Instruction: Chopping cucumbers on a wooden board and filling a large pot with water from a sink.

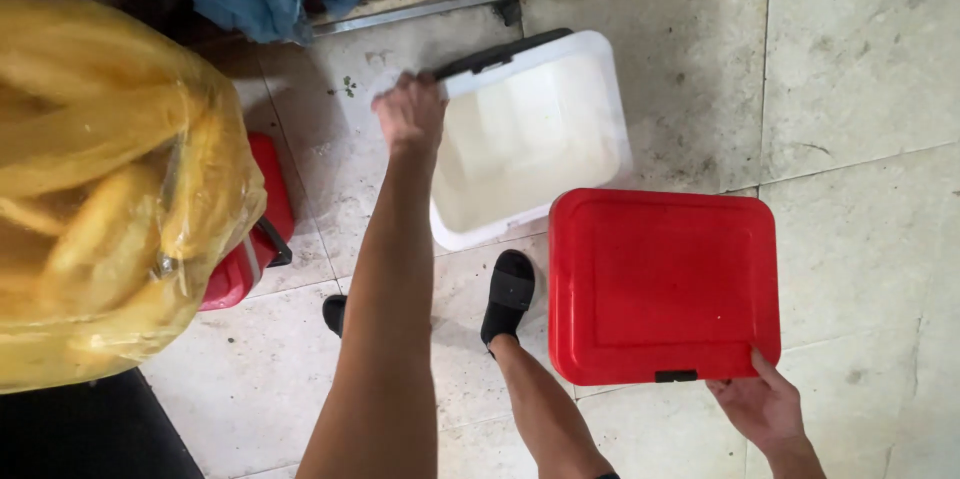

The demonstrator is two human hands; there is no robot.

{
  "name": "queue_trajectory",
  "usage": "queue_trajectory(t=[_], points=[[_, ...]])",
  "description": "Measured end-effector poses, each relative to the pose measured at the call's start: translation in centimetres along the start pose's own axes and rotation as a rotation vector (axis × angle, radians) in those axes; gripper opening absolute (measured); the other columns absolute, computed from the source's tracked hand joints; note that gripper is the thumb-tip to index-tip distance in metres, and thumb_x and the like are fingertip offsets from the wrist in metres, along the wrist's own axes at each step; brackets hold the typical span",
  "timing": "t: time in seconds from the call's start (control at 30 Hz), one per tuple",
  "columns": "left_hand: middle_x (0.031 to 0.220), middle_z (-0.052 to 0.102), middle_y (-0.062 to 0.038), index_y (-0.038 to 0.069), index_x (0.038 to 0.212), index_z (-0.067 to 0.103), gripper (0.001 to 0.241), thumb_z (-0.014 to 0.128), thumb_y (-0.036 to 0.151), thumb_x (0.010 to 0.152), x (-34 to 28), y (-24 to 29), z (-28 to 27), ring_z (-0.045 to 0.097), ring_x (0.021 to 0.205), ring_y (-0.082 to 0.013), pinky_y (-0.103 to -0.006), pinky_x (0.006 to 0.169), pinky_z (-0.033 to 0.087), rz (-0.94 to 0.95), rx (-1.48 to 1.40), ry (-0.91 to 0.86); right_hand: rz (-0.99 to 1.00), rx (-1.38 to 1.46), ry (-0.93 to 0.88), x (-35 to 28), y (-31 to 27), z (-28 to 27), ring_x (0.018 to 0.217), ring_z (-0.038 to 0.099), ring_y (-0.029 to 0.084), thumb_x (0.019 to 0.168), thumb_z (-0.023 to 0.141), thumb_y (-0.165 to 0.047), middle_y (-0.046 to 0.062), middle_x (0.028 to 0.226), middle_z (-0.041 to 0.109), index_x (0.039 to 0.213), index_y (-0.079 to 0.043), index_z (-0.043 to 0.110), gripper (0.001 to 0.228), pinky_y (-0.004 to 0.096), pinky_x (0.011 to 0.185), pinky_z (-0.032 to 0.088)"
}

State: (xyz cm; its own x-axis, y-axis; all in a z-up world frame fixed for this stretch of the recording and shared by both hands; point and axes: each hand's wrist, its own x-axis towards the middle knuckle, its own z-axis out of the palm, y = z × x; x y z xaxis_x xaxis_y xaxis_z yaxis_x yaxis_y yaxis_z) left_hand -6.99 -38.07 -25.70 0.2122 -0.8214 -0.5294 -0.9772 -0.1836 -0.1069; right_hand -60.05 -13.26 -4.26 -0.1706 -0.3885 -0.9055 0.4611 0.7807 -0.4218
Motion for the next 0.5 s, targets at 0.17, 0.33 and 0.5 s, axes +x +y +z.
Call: queue_trajectory(t=[0.17, 0.33, 0.5], points=[[0.088, 0.062, -0.007, 0.01, 0.119, 0.06, 0.058, 0.042, 0.063, 0.106, -13.1, -6.0, 5.5, 0.057, 0.06, -0.0164, -0.0317, 0.047, 0.05, -0.251, -0.324, -0.248, 0.01, 0.129, -0.178, 1.6, 1.3, -0.2, 0.105, 0.059, 0.024, 0.099, 0.057, -0.023, 0.009, 0.128, 0.065, 0.138, -0.012, 0.052, 0.041, 0.043, 0.087, 0.045], [0.07, 0.068, 0.002, 0.015, 0.089, 0.066, 0.04, 0.052, 0.049, 0.102, -22.2, 0.4, 11.3, 0.053, 0.055, -0.0117, -0.0292, 0.053, 0.047, -0.558, -0.8, -0.395, -0.02, 0.168, -0.356, 2.5, 0.5, 5.5, 0.109, 0.066, 0.026, 0.102, 0.053, -0.02, 0.012, 0.128, 0.069, 0.143, -0.006, 0.052, 0.044, 0.046, 0.095, 0.05], [0.098, 0.073, -0.005, 0.012, 0.105, 0.069, 0.03, 0.064, 0.041, 0.099, -25.9, 8.5, 11.5, 0.069, 0.076, -0.0132, -0.026, 0.065, 0.056, -0.471, -1.523, -0.539, -0.029, 0.162, -0.4, 4.7, 0.2, 9.1, 0.116, 0.064, 0.025, 0.1, 0.058, -0.022, 0.01, 0.124, 0.071, 0.143, -0.01, 0.057, 0.045, 0.05, 0.106, 0.041]])
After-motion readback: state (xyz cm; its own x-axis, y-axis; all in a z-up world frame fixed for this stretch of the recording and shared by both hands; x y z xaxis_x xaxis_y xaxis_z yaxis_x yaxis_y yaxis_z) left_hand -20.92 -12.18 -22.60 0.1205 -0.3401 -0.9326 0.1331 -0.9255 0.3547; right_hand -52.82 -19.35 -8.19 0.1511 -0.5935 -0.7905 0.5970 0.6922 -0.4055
